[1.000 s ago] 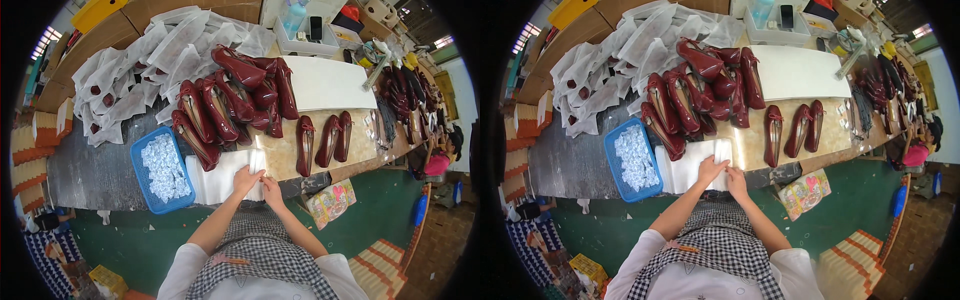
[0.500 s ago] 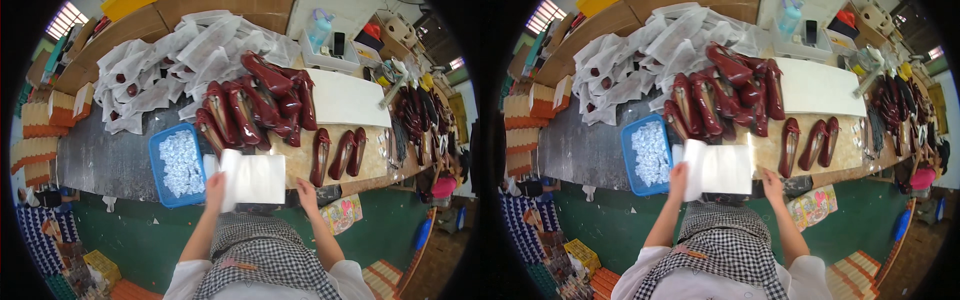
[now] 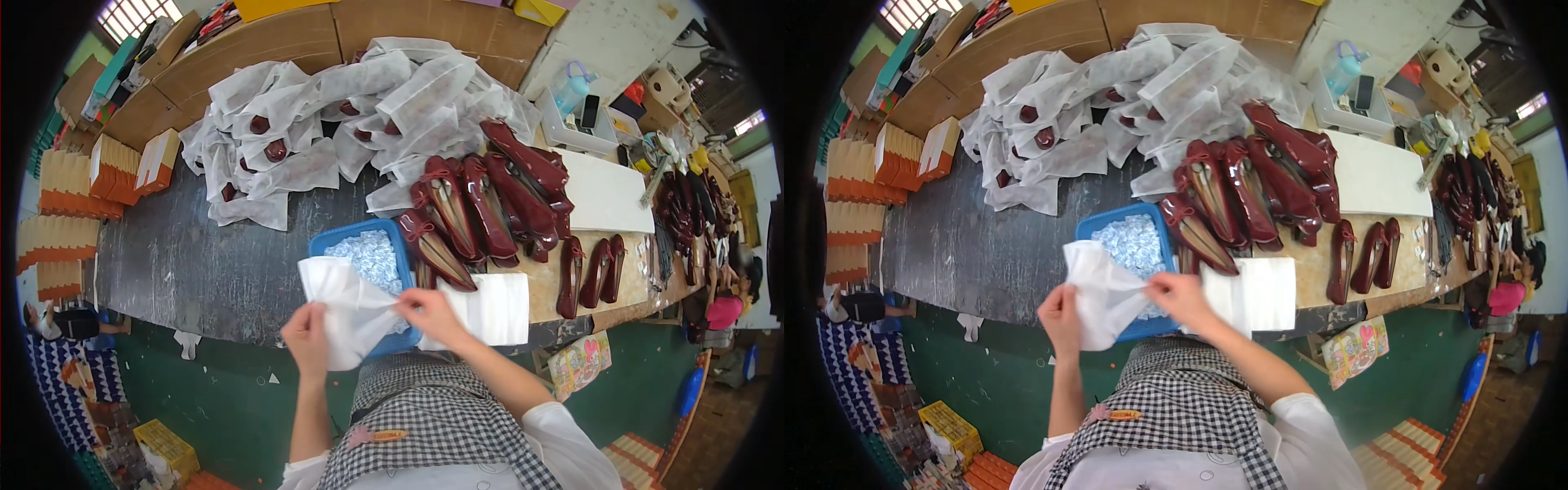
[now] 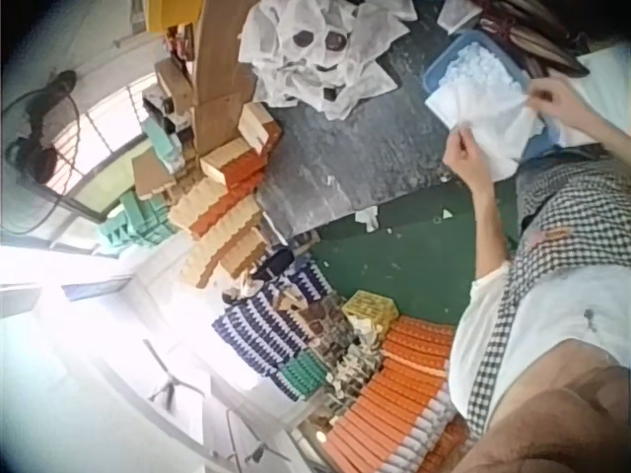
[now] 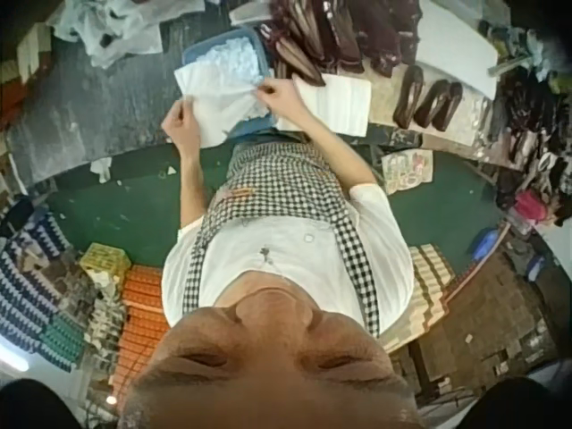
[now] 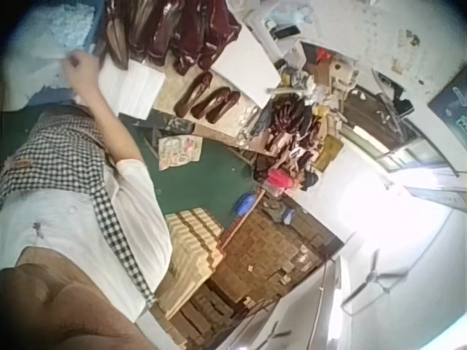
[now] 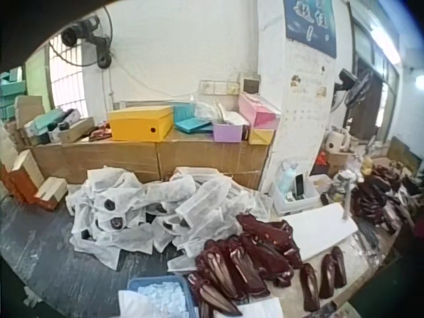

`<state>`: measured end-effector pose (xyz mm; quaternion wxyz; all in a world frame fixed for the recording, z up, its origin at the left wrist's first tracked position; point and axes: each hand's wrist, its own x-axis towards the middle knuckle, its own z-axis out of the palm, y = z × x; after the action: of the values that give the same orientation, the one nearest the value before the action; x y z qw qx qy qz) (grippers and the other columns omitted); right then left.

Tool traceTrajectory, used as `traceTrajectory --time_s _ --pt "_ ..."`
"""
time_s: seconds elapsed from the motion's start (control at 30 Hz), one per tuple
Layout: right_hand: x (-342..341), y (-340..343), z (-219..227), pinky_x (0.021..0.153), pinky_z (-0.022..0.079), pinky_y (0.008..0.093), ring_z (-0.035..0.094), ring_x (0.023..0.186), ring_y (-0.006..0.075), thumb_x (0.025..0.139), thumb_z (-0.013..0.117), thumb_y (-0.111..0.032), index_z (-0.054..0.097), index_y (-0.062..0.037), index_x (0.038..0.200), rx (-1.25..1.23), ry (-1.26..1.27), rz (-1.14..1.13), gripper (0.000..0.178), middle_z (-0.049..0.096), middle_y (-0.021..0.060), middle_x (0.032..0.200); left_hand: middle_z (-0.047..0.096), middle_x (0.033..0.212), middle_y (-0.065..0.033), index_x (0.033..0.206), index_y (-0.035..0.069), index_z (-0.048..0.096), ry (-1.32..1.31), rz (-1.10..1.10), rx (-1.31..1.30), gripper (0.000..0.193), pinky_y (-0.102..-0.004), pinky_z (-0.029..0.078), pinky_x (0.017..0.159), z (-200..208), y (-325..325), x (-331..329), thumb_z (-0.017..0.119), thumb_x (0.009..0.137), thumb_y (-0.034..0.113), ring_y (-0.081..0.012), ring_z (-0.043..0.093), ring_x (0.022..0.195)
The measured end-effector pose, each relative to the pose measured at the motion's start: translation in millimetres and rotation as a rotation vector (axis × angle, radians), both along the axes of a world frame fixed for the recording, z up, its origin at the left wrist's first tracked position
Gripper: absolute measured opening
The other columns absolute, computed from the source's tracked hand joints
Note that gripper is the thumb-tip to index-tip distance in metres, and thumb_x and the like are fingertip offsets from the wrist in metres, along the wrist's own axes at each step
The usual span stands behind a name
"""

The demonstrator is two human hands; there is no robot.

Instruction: The person wipes the exterior of maroon patent leather shoes with a white cloth and then wraps each shoe individually in white tissue paper. The shoes are handled one at a time on a workbench in a workshop setting.

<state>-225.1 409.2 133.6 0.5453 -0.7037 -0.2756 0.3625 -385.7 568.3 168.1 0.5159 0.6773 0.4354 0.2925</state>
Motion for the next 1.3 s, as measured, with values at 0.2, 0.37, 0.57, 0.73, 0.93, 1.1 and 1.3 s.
traceTrajectory --time_s 0.2,0.37,0.57,0.73,0.93,1.1,1.3 --pt "114.2 -19.1 -39.5 0.084 0.045 0.0445 0.048 0.108 0.0356 0.077 0.069 -0.022 0.039 -0.0134 0.138 -0.679 -1.041 -0.157 0.068 0.043 0.0167 0.133 0.066 0.08 -0.0138 0.09 0.002 0.068 0.141 -0.352 0.432 0.011 -0.0338 0.05 0.062 6.5 32.6 21.0 0.066 0.082 0.01 -0.0292 0.065 0.069" --pt "120.3 -25.0 -2.4 0.092 0.043 0.0389 0.051 0.11 0.0324 0.081 0.064 -0.013 0.049 -0.0054 0.13 -0.075 -0.059 -0.078 0.052 0.053 0.0178 0.125 0.066 0.08 -0.0135 0.089 0.003 0.068 0.229 -0.375 0.499 0.016 -0.038 0.05 0.06 -17.2 47.5 46.0 0.061 0.086 0.018 -0.0324 0.063 0.068" --pt "35.3 -43.3 130.6 0.089 0.043 0.0382 0.054 0.098 0.0318 0.082 0.061 -0.009 0.053 -0.0028 0.122 -0.291 -0.598 0.501 0.042 0.06 0.0149 0.112 0.064 0.077 -0.015 0.088 0.005 0.067 0.27 -0.432 0.515 0.019 -0.0391 0.049 0.059 -16.4 38.9 48.7 0.058 0.088 0.021 -0.0338 0.062 0.066" --pt "17.8 57.3 41.5 0.08 0.049 0.0293 0.059 0.095 0.0143 0.092 0.053 -0.011 0.054 0.0004 0.118 -0.037 0.433 0.286 0.029 0.064 0.0077 0.099 0.064 0.068 -0.0097 0.08 0.0 0.068 0.021 -0.358 0.236 0.005 -0.0285 0.046 0.055 61.4 -25.1 14.9 0.067 0.078 0.005 -0.0187 0.06 0.058" --pt "-35.2 140.9 70.5 0.084 0.047 0.0282 0.06 0.095 0.0122 0.084 0.067 -0.015 0.061 -0.0022 0.111 0.21 0.251 0.596 0.031 0.066 0.0047 0.099 0.052 0.063 0.0041 0.073 -0.006 0.059 -0.069 0.151 0.162 0.024 -0.0222 0.035 0.053 57.9 46.7 -28.7 0.056 0.09 0.01 -0.0026 0.043 0.062" --pt "10.4 48.7 8.1 0.071 0.049 0.0292 0.063 0.075 0.0166 0.082 0.067 -0.016 0.067 -0.0031 0.093 0.043 -0.127 0.136 0.017 0.067 0.0091 0.083 0.057 0.069 0.0026 0.083 -0.007 0.064 -0.084 0.1 -0.087 0.019 -0.0216 0.037 0.055 14.9 38.9 -15.9 0.058 0.089 0.01 -0.0038 0.047 0.065" --pt "59.5 -55.6 -87.2 0.084 0.047 0.0418 0.056 0.101 0.0366 0.076 0.069 -0.011 0.056 -0.0063 0.114 -0.474 -0.696 -0.11 0.041 0.051 0.0153 0.122 0.059 0.064 -0.0105 0.088 -0.002 0.067 0.108 -0.238 0.249 0.011 -0.0285 0.04 0.052 6.8 30.0 17.9 0.066 0.08 0.006 -0.0141 0.054 0.054"
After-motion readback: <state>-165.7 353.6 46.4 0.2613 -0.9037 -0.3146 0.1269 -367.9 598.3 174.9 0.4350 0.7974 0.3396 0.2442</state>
